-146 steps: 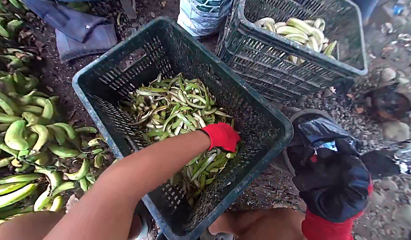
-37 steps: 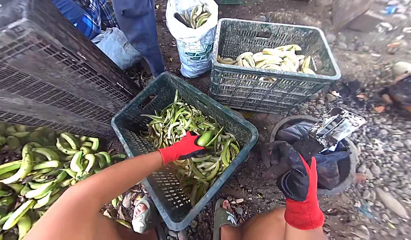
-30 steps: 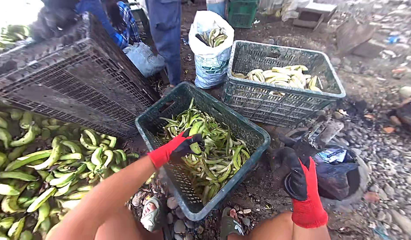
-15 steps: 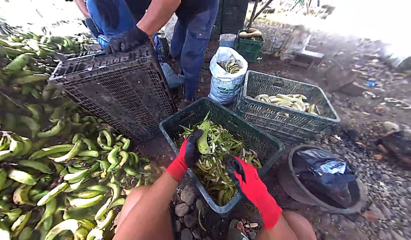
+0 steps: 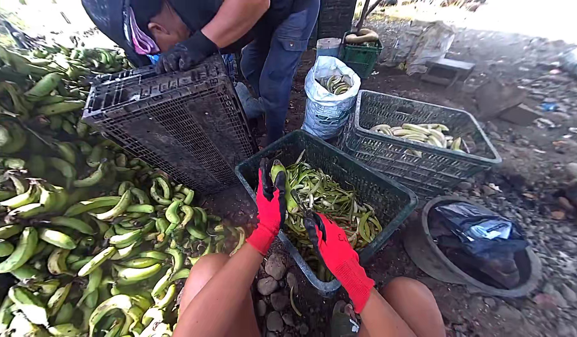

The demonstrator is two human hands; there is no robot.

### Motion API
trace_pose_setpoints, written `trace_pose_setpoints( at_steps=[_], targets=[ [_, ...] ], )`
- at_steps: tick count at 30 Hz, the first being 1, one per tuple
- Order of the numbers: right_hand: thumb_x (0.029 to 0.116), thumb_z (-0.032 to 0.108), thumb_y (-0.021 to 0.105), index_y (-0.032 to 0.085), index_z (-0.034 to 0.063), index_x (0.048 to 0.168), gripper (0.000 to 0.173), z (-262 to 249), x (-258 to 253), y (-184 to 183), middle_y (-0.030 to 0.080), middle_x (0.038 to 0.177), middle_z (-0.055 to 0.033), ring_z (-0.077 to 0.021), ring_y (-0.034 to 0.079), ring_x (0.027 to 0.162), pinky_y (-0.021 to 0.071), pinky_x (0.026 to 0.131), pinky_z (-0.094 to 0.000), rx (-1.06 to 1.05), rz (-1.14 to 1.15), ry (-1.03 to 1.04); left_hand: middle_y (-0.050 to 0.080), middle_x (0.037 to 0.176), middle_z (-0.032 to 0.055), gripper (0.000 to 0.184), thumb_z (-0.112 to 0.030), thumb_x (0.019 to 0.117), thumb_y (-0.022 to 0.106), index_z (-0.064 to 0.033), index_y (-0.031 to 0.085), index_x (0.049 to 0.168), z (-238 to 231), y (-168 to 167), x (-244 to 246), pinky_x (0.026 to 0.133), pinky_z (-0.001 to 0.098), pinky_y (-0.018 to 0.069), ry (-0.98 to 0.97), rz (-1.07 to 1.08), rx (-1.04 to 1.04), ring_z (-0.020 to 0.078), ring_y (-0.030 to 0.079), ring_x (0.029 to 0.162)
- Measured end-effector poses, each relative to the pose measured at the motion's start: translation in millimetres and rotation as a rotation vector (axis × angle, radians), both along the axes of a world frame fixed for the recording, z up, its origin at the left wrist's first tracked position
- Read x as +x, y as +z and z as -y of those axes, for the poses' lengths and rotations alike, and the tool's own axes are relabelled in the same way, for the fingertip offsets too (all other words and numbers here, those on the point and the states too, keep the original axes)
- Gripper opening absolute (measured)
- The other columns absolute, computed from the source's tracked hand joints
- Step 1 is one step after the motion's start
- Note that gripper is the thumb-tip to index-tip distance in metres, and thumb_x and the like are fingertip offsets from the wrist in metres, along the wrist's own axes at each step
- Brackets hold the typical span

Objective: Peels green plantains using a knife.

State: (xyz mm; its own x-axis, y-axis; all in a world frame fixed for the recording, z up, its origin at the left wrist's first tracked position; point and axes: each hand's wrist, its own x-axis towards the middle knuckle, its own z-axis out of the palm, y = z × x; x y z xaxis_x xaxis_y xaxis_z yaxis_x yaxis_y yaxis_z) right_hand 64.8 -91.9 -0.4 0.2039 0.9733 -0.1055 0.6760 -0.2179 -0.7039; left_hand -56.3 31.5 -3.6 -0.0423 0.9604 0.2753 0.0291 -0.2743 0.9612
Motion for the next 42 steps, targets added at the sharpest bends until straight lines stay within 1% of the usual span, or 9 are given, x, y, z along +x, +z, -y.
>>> trace_pose_setpoints(
  at_steps=[10,14,18,22,29,31,33,38,42],
  targets=[
    [0.1075,0.034,0.046,0.044,0.0146,0.157,0.053,-6,-16,18,0.060,0.141,-0.0225,-0.0396,0.055,0.134,0.0337,0.117,-0.0577,-0.116,0.235,-0.012,0.041,0.158,0.0192,0.060,-0.016,0.1081,0.044,-0.0058,0.021,0.162,-7,1,-2,0.120,0.0392,0.0303,0.184,-0.133,-0.042,0.0250,0.041,0.146],
    [0.1067,0.034,0.047,0.043,0.0207,0.158,0.053,-17,-1,19,0.059,0.142,-0.0212,-0.0378,0.052,0.137,0.0206,0.122,-0.0620,-0.116,0.227,-0.059,0.057,0.141,0.0114,0.049,-0.020,0.1086,0.045,-0.0089,0.038,0.155,-7,-5,-1,0.105,0.0335,0.0459,-0.159,-0.038,-0.141,0.0125,0.056,0.123],
    [0.1054,0.036,0.051,0.046,0.0264,0.156,0.052,-29,30,13,0.062,0.139,-0.0198,-0.0376,0.054,0.134,0.0199,0.121,-0.0649,-0.094,0.259,-0.097,0.066,0.090,-0.0002,0.023,-0.012,0.1062,0.038,-0.0049,0.056,0.118,-8,-14,-12,0.074,0.0236,0.0567,-0.731,0.065,-0.383,0.0055,0.065,0.079],
    [0.1047,0.038,0.052,0.046,0.0318,0.156,0.052,-34,48,6,0.059,0.141,-0.0203,-0.0392,0.052,0.135,0.0191,0.120,-0.0667,-0.102,0.271,-0.092,0.069,0.086,-0.0051,0.025,-0.016,0.1041,0.037,-0.0133,0.061,0.104,-17,-13,-20,0.072,0.0205,0.0568,-0.998,-0.003,-0.425,0.0035,0.067,0.078],
    [0.1073,0.045,0.044,0.047,0.0328,0.154,0.049,-46,65,-2,0.064,0.139,-0.0123,-0.0330,0.054,0.135,0.0217,0.120,-0.0643,-0.131,0.231,-0.105,0.070,0.092,-0.0001,0.025,-0.027,0.1049,0.043,-0.0140,0.059,0.120,-25,-17,-13,0.069,0.0242,0.0586,-1.142,0.013,-0.494,0.0094,0.068,0.078],
    [0.1087,0.044,0.042,0.045,0.0300,0.156,0.050,-47,79,-5,0.062,0.141,-0.0154,-0.0349,0.052,0.138,0.0216,0.121,-0.0630,-0.170,0.190,-0.188,0.070,0.098,-0.0002,0.035,-0.028,0.1033,0.045,-0.0139,0.054,0.134,-24,-14,-17,0.071,0.0239,0.0585,-1.164,-0.011,-0.456,0.0085,0.068,0.081],
    [0.1098,0.043,0.041,0.045,0.0243,0.156,0.050,-46,93,-5,0.062,0.141,-0.0198,-0.0384,0.052,0.138,0.0267,0.119,-0.0631,-0.154,0.124,-0.290,0.067,0.112,0.0004,0.047,-0.025,0.1063,0.041,-0.0109,0.041,0.151,-27,-15,-22,0.084,0.0248,0.0567,-1.143,-0.037,-0.378,0.0069,0.066,0.094],
    [0.1097,0.041,0.041,0.048,0.0155,0.154,0.051,-39,67,-7,0.063,0.138,-0.0193,-0.0352,0.057,0.133,0.0386,0.113,-0.0582,-0.067,-0.001,-0.265,0.067,0.108,0.0015,0.061,-0.055,0.0993,0.053,-0.0162,0.045,0.145,-28,-24,-7,0.081,0.0297,0.0579,-0.625,0.165,-0.261,0.0096,0.066,0.092],
    [0.1070,0.047,0.041,0.050,0.0234,0.153,0.052,-33,21,-7,0.064,0.138,-0.0138,-0.0310,0.057,0.133,0.0346,0.117,-0.0581,-0.122,0.059,-0.085,0.044,0.154,0.0137,0.063,-0.040,0.1082,0.040,-0.0145,0.020,0.162,-24,-19,6,0.108,0.0411,0.0453,-0.048,-0.026,-0.134,0.0198,0.049,0.135]
  ],
)
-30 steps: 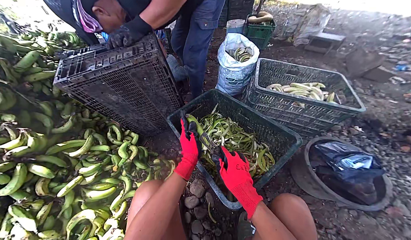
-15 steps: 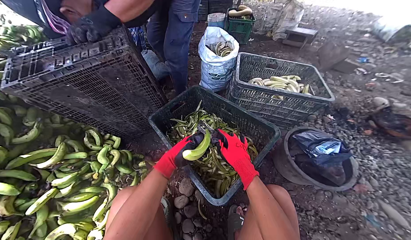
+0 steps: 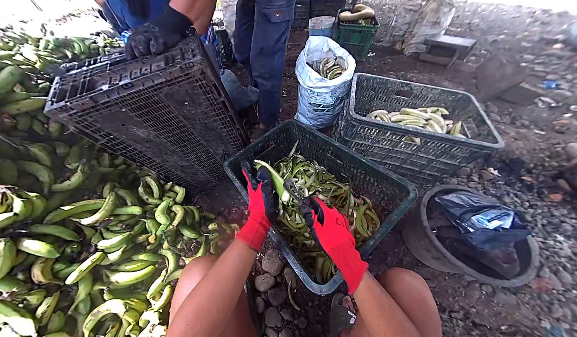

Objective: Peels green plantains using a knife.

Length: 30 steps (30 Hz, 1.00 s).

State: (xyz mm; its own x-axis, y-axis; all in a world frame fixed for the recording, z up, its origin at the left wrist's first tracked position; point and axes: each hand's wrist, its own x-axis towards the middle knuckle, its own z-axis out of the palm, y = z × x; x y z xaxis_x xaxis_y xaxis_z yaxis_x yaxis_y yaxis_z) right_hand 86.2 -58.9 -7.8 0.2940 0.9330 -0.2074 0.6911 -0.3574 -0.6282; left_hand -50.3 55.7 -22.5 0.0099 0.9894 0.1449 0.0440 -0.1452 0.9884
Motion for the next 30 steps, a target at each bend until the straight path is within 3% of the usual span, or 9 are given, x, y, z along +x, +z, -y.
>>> trace_pose_setpoints(
  at_steps=[3,5,7,10,15,18,21,27,30],
  targets=[
    [0.1067,0.043,0.045,0.047,0.0247,0.156,0.052,7,-22,8,0.061,0.142,-0.0155,-0.0328,0.054,0.136,0.0274,0.121,-0.0591,-0.022,0.048,0.050,0.023,0.166,0.0158,0.064,-0.030,0.1108,0.036,-0.0103,0.006,0.164,4,9,0,0.121,0.0389,0.0290,0.192,-0.119,-0.031,0.0215,0.029,0.151],
    [0.1062,0.042,0.047,0.045,0.0254,0.157,0.053,9,-29,14,0.060,0.142,-0.0178,-0.0350,0.054,0.136,0.0265,0.121,-0.0595,-0.033,0.094,0.065,0.021,0.166,0.0202,0.062,-0.025,0.1112,0.036,-0.0038,0.007,0.163,7,15,-1,0.122,0.0398,0.0250,0.266,-0.248,-0.044,0.0257,0.025,0.153],
    [0.1054,0.041,0.048,0.045,0.0257,0.157,0.054,10,-33,16,0.059,0.143,-0.0190,-0.0364,0.053,0.136,0.0253,0.121,-0.0598,-0.025,0.131,0.058,0.016,0.169,0.0178,0.064,-0.028,0.1121,0.032,-0.0062,0.000,0.163,6,17,0,0.124,0.0388,0.0219,0.313,-0.218,-0.065,0.0246,0.021,0.155],
    [0.1066,0.041,0.046,0.045,0.0264,0.157,0.052,9,-33,19,0.061,0.141,-0.0186,-0.0354,0.054,0.136,0.0207,0.123,-0.0613,-0.022,0.145,0.033,0.022,0.167,0.0149,0.067,-0.031,0.1109,0.037,-0.0123,0.002,0.164,8,19,0,0.122,0.0410,0.0270,0.304,-0.036,-0.077,0.0230,0.028,0.151],
    [0.1080,0.039,0.043,0.046,0.0248,0.156,0.050,1,-29,21,0.063,0.140,-0.0155,-0.0323,0.054,0.136,0.0150,0.124,-0.0606,-0.042,0.145,0.003,0.049,0.147,0.0207,0.059,-0.035,0.1107,0.036,-0.0094,0.021,0.162,9,17,-3,0.107,0.0492,0.0430,0.111,-0.121,-0.091,0.0286,0.052,0.131],
    [0.1087,0.037,0.043,0.047,0.0219,0.155,0.049,-5,-16,18,0.064,0.138,-0.0168,-0.0336,0.055,0.136,0.0162,0.123,-0.0617,-0.018,0.143,-0.022,0.061,0.124,0.0124,0.045,-0.028,0.1100,0.039,-0.0097,0.041,0.151,13,14,-10,0.092,0.0366,0.0519,-0.222,-0.049,-0.088,0.0151,0.061,0.106],
    [0.1067,0.040,0.047,0.046,0.0254,0.156,0.051,-5,-8,13,0.064,0.138,-0.0167,-0.0339,0.056,0.134,0.0176,0.123,-0.0628,-0.014,0.183,-0.014,0.062,0.111,0.0048,0.038,-0.021,0.1082,0.038,-0.0111,0.048,0.143,9,10,-12,0.084,0.0281,0.0536,-0.389,0.035,-0.204,0.0080,0.062,0.094],
    [0.1029,0.041,0.053,0.047,0.0281,0.155,0.054,9,-16,12,0.060,0.140,-0.0223,-0.0395,0.054,0.134,0.0175,0.122,-0.0648,-0.013,0.234,0.058,0.062,0.110,0.0078,0.040,-0.031,0.1101,0.041,-0.0115,0.049,0.144,0,10,-15,0.082,0.0322,0.0533,-0.240,-0.003,-0.235,0.0116,0.061,0.092],
    [0.1021,0.042,0.054,0.051,0.0277,0.153,0.052,6,-11,12,0.062,0.139,-0.0212,-0.0390,0.055,0.134,0.0181,0.121,-0.0664,0.008,0.247,0.026,0.063,0.120,0.0063,0.044,-0.027,0.1084,0.042,-0.0147,0.044,0.150,2,10,-20,0.087,0.0307,0.0537,-0.364,-0.002,-0.203,0.0097,0.063,0.099]
  ],
)
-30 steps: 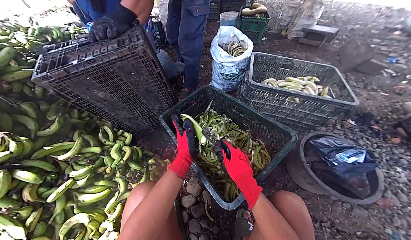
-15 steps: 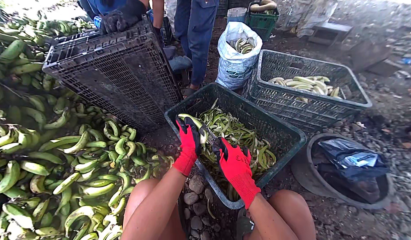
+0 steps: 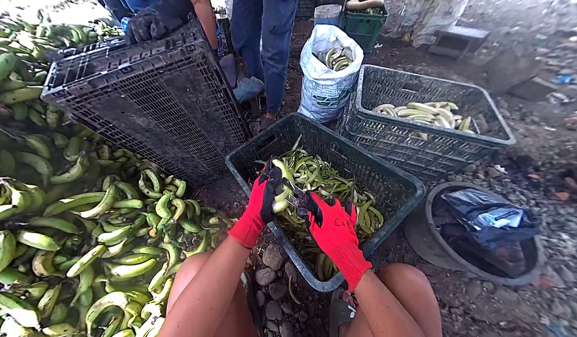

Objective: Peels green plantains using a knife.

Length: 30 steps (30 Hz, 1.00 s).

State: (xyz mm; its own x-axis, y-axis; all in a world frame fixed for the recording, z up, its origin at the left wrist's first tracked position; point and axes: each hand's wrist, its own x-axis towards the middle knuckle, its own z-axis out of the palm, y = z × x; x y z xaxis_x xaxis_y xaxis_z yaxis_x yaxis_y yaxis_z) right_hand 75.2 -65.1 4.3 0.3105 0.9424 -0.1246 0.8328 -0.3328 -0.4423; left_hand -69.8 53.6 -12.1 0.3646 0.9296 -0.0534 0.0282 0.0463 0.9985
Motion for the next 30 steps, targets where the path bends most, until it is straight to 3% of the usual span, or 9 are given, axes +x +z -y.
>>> trace_pose_setpoints(
  at_steps=[4,8,11,17,20,22,23,27,30],
  targets=[
    [0.1044,0.040,0.054,0.047,0.0259,0.155,0.053,-8,22,3,0.064,0.135,-0.0199,-0.0378,0.055,0.132,0.0198,0.120,-0.0645,0.010,-0.055,-0.060,0.066,0.093,0.0017,0.030,-0.018,0.1046,0.042,-0.0109,0.056,0.130,7,1,1,0.074,0.0267,0.0571,-0.233,0.068,-0.082,0.0084,0.066,0.080],
    [0.1053,0.042,0.050,0.048,0.0295,0.155,0.051,-10,34,-3,0.064,0.137,-0.0160,-0.0356,0.054,0.135,0.0204,0.121,-0.0646,0.010,-0.081,-0.062,0.069,0.088,-0.0005,0.024,-0.015,0.1020,0.041,-0.0104,0.059,0.117,5,7,-2,0.073,0.0253,0.0589,-0.434,0.036,-0.127,0.0073,0.068,0.079],
    [0.1078,0.037,0.048,0.048,0.0268,0.154,0.048,-17,47,-2,0.064,0.138,-0.0172,-0.0363,0.055,0.134,0.0275,0.118,-0.0631,-0.004,-0.155,-0.062,0.068,0.104,-0.0021,0.035,-0.017,0.1021,0.046,-0.0053,0.057,0.133,14,14,0,0.087,0.0220,0.0549,-0.549,-0.062,-0.079,0.0014,0.065,0.094],
    [0.1085,0.046,0.041,0.050,0.0214,0.152,0.051,-19,48,-21,0.066,0.136,-0.0152,-0.0314,0.057,0.133,0.0326,0.118,-0.0567,0.011,-0.252,-0.098,0.068,0.101,0.0050,0.047,-0.046,0.1045,0.044,-0.0203,0.047,0.144,-1,-5,12,0.072,0.0333,0.0609,-0.244,0.170,-0.171,0.0153,0.069,0.082],
    [0.1072,0.045,0.043,0.049,0.0214,0.154,0.053,-11,19,-17,0.062,0.142,-0.0157,-0.0319,0.053,0.137,0.0254,0.122,-0.0572,-0.004,-0.208,-0.024,0.064,0.104,0.0145,0.041,-0.030,0.1115,0.034,-0.0015,0.056,0.131,0,-9,15,0.083,0.0372,0.0544,0.137,-0.208,0.070,0.0189,0.064,0.092],
    [0.1053,0.045,0.048,0.047,0.0250,0.156,0.054,-6,-1,-13,0.060,0.143,-0.0165,-0.0337,0.051,0.139,0.0193,0.124,-0.0597,0.002,-0.153,0.027,0.060,0.124,0.0298,0.048,-0.008,0.0951,0.060,0.0101,0.048,0.137,4,2,10,0.101,0.0510,0.0469,0.191,-0.680,0.229,0.0367,0.059,0.118],
    [0.1039,0.043,0.051,0.045,0.0261,0.157,0.056,-3,-8,-12,0.058,0.145,-0.0186,-0.0361,0.049,0.140,0.0166,0.124,-0.0620,0.001,-0.125,0.046,0.059,0.126,0.0312,0.060,-0.012,0.0884,0.070,0.0117,0.046,0.138,6,6,10,0.104,0.0529,0.0453,0.230,-0.814,0.213,0.0393,0.058,0.122],
    [0.1000,0.042,0.056,0.047,0.0287,0.156,0.058,0,-17,-12,0.057,0.143,-0.0235,-0.0418,0.049,0.138,0.0157,0.123,-0.0650,0.027,-0.038,0.058,0.057,0.131,0.0298,0.074,-0.025,0.0896,0.075,0.0110,0.040,0.144,8,18,13,0.105,0.0503,0.0450,0.293,-0.969,0.080,0.0386,0.056,0.126],
    [0.1034,0.041,0.052,0.047,0.0275,0.155,0.054,-5,-12,-7,0.061,0.140,-0.0199,-0.0379,0.052,0.137,0.0148,0.123,-0.0641,0.002,-0.047,0.035,0.051,0.138,0.0331,0.077,-0.012,0.0859,0.075,0.0107,0.035,0.148,11,20,11,0.108,0.0538,0.0415,0.221,-0.937,0.173,0.0426,0.050,0.131]
  ],
)
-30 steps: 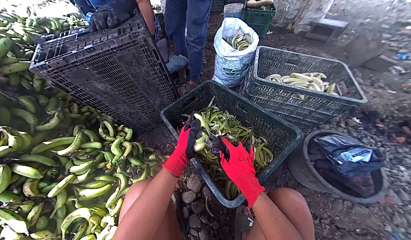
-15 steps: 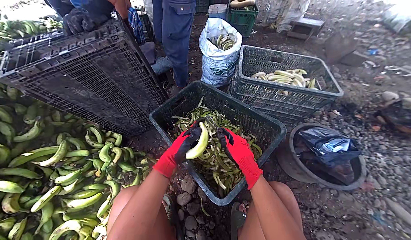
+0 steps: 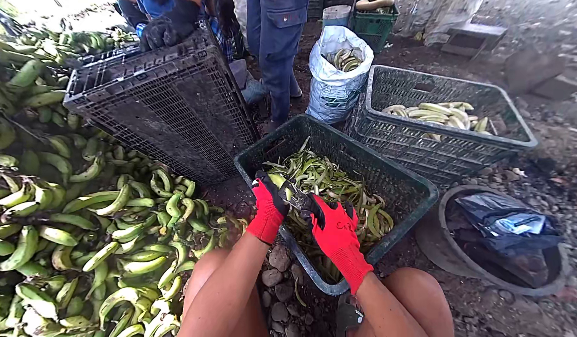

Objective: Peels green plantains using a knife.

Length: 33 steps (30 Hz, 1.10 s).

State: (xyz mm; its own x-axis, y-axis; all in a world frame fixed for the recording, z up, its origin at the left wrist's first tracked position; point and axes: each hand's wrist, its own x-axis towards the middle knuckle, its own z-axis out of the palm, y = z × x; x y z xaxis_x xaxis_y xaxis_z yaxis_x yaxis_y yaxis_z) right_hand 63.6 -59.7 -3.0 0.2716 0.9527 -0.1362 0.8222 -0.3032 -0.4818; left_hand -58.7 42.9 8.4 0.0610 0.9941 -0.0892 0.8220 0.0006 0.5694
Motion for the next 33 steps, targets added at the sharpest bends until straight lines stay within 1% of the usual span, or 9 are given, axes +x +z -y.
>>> trace_pose_setpoints(
  at_steps=[2,3,5,7,11,20,24,28,33],
  targets=[
    [0.1052,0.040,0.049,0.047,0.0273,0.155,0.052,-5,7,0,0.062,0.140,-0.0154,-0.0331,0.054,0.137,0.0157,0.124,-0.0611,-0.025,-0.028,-0.013,0.057,0.128,0.0295,0.052,-0.004,0.0941,0.062,0.0067,0.045,0.142,0,-7,-2,0.101,0.0517,0.0468,-0.058,0.272,0.066,0.0372,0.057,0.121],
    [0.1057,0.040,0.048,0.047,0.0280,0.156,0.051,-7,10,0,0.062,0.141,-0.0148,-0.0326,0.054,0.136,0.0161,0.124,-0.0606,-0.031,-0.036,-0.019,0.063,0.113,0.0205,0.031,-0.014,0.1054,0.048,0.0007,0.054,0.133,-2,-14,-1,0.091,0.0436,0.0521,-0.065,0.507,0.065,0.0263,0.063,0.104],
    [0.1062,0.041,0.047,0.045,0.0297,0.156,0.051,-9,18,1,0.063,0.139,-0.0142,-0.0321,0.055,0.135,0.0183,0.123,-0.0612,-0.050,-0.037,-0.038,0.061,0.089,0.0035,0.042,-0.042,0.1107,0.034,-0.0103,0.061,0.116,-9,-23,2,0.073,0.0314,0.0540,-0.085,0.891,-0.139,0.0108,0.061,0.078],
    [0.1061,0.041,0.047,0.046,0.0292,0.156,0.051,-10,23,0,0.064,0.138,-0.0143,-0.0322,0.055,0.135,0.0192,0.122,-0.0621,-0.042,-0.041,-0.050,0.061,0.086,0.0027,0.040,-0.039,0.1110,0.035,-0.0085,0.061,0.116,-7,-20,2,0.070,0.0290,0.0536,-0.125,0.897,-0.238,0.0092,0.060,0.074],
    [0.1062,0.039,0.048,0.048,0.0262,0.155,0.050,-8,28,3,0.064,0.137,-0.0162,-0.0336,0.056,0.133,0.0194,0.121,-0.0630,-0.034,-0.036,-0.021,0.063,0.109,0.0159,0.036,-0.022,0.1124,0.035,0.0003,0.059,0.129,2,-3,1,0.090,0.0380,0.0489,-0.194,0.571,-0.096,0.0187,0.060,0.098],
    [0.1034,0.038,0.054,0.050,0.0245,0.154,0.052,1,31,7,0.064,0.135,-0.0208,-0.0395,0.056,0.131,0.0192,0.119,-0.0678,0.044,-0.020,-0.005,0.059,0.096,0.0094,0.028,-0.009,0.1082,0.039,0.0043,0.058,0.124,10,-1,-2,0.078,0.0263,0.0494,-0.235,0.685,-0.130,0.0084,0.057,0.083],
    [0.1045,0.036,0.053,0.052,0.0231,0.152,0.050,1,39,4,0.065,0.134,-0.0188,-0.0380,0.056,0.132,0.0209,0.120,-0.0658,0.086,-0.063,-0.025,0.061,0.094,0.0051,0.029,-0.012,0.1068,0.039,0.0030,0.059,0.121,8,-5,-13,0.078,0.0234,0.0514,-0.419,0.697,-0.177,0.0040,0.059,0.083],
    [0.1055,0.040,0.049,0.050,0.0253,0.153,0.050,-2,56,3,0.065,0.136,-0.0147,-0.0355,0.056,0.133,0.0260,0.119,-0.0639,0.088,-0.084,-0.020,0.067,0.106,0.0035,0.044,-0.032,0.1030,0.044,0.0030,0.061,0.125,9,-10,-16,0.093,0.0229,0.0516,-0.728,0.653,-0.212,0.0000,0.062,0.097],
    [0.1068,0.041,0.046,0.050,0.0204,0.153,0.051,-4,58,-11,0.065,0.136,-0.0161,-0.0344,0.056,0.133,0.0304,0.118,-0.0598,0.126,-0.171,-0.058,0.065,0.119,0.0100,0.044,-0.028,0.1070,0.040,0.0007,0.056,0.136,7,-10,-9,0.095,0.0265,0.0507,-0.573,0.663,-0.234,0.0060,0.062,0.104]
  ],
)
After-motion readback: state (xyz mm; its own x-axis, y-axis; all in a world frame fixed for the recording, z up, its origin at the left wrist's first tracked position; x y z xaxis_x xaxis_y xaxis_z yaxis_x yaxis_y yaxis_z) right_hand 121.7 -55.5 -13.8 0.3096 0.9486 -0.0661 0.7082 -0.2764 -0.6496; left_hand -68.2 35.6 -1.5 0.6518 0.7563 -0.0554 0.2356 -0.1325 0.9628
